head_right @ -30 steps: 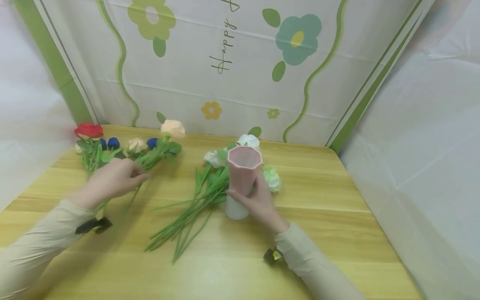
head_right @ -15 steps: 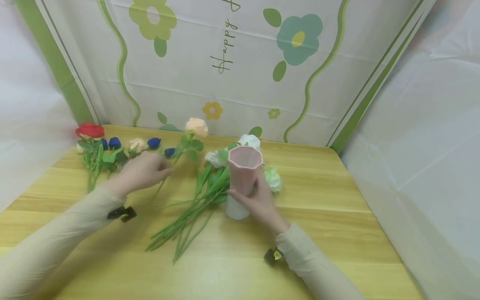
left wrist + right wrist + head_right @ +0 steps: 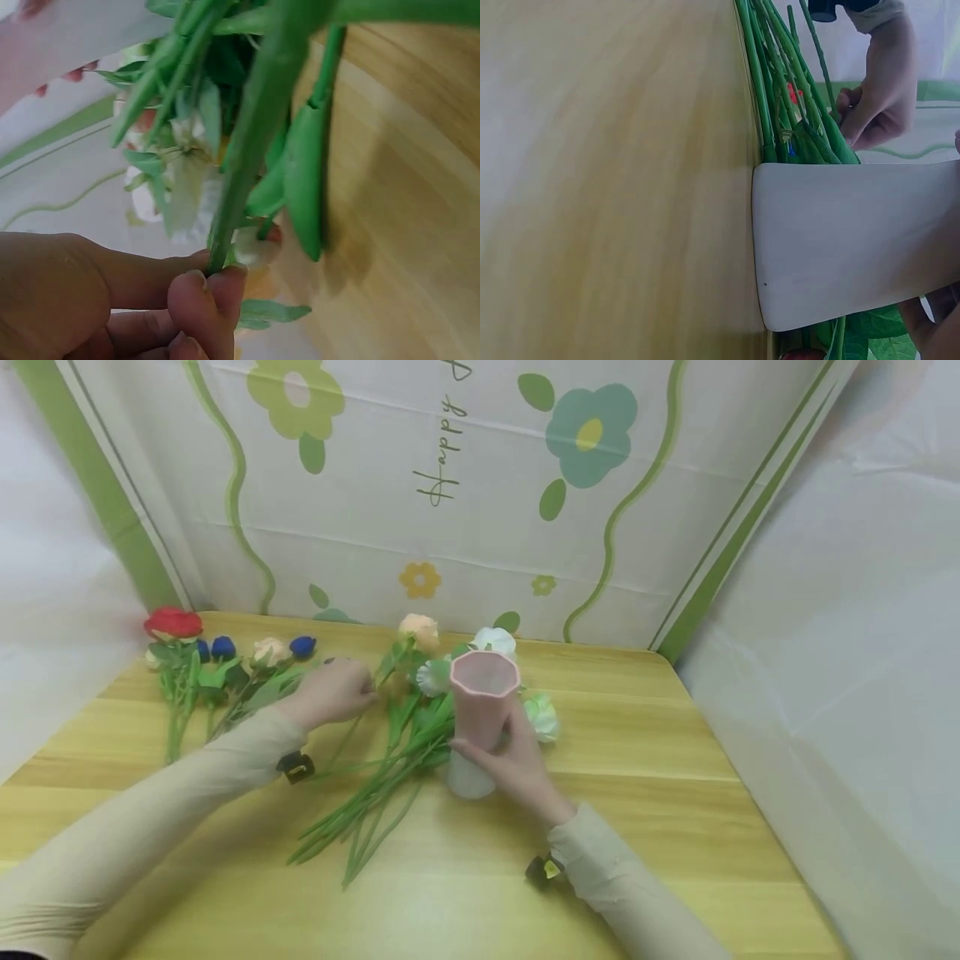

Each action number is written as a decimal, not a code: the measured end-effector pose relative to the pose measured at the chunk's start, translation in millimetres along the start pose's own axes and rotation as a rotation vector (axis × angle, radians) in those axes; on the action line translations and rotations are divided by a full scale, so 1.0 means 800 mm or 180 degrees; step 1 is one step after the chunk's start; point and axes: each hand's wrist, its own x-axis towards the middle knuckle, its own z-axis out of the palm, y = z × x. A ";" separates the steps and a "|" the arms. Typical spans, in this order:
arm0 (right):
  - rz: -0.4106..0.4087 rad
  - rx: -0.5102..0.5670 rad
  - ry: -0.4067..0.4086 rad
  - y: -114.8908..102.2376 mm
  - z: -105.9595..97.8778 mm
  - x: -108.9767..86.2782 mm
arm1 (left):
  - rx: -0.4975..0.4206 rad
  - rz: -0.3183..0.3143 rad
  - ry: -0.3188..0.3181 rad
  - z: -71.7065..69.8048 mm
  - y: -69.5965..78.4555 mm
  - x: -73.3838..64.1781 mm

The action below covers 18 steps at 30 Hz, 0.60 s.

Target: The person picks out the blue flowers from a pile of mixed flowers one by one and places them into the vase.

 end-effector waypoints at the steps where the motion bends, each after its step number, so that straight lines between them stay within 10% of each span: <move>1: 0.0007 -0.0006 0.0001 -0.001 0.001 0.000 | 0.0015 -0.0011 -0.0041 0.002 -0.001 0.002; 18: 0.0065 0.0020 -0.0021 -0.007 -0.001 0.001 | 0.0172 -0.0137 -0.0523 0.014 -0.007 0.019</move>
